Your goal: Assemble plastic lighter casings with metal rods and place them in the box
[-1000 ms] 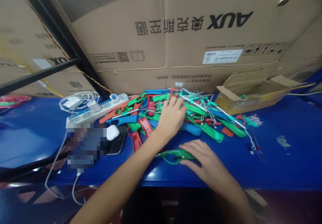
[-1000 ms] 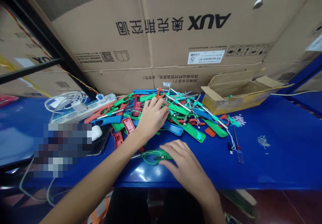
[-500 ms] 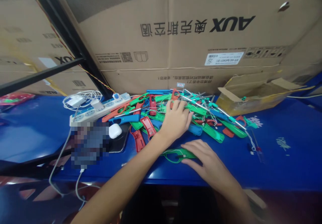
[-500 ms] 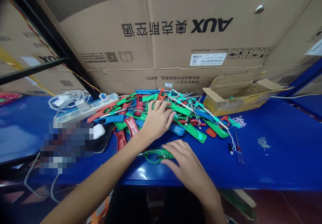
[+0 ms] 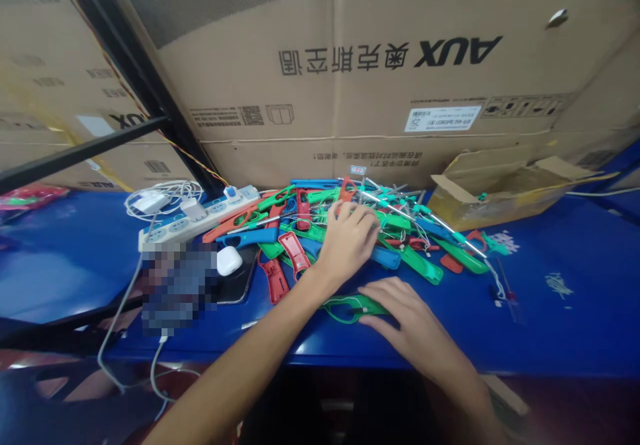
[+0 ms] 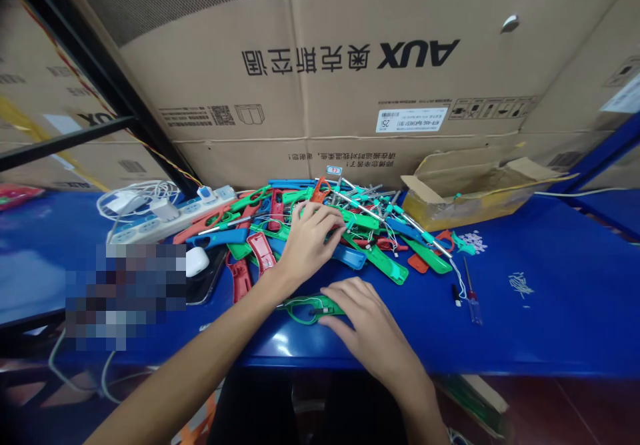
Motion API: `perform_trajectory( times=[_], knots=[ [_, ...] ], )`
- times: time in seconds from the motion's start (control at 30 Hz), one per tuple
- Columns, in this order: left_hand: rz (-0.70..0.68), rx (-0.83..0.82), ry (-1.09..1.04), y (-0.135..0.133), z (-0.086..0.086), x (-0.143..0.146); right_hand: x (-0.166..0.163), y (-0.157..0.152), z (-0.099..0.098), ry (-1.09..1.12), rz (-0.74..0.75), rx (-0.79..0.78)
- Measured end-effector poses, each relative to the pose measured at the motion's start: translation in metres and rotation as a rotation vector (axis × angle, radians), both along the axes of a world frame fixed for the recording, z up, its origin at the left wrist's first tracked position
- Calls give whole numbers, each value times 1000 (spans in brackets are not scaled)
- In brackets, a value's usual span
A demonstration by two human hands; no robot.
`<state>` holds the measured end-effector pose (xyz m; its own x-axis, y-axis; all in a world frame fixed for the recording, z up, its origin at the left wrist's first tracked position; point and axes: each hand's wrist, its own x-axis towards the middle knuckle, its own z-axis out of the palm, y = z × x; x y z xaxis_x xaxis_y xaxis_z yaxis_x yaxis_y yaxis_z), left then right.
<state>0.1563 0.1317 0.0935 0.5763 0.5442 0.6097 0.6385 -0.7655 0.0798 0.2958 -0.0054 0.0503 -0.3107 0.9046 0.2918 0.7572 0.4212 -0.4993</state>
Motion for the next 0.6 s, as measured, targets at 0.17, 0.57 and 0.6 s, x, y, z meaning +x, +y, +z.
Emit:
perform_trajectory(
  times=[0.17, 0.57, 0.6],
  knots=[
    [-71, 0, 43, 2, 4, -6, -2, -2, 4, -14, 3, -6],
    [-155, -29, 33, 7, -12, 13, 1, -1, -2, 2, 7, 46],
    [-166, -42, 5, 8, -11, 12, 1, -1, -3, 4, 6, 51]
  ],
)
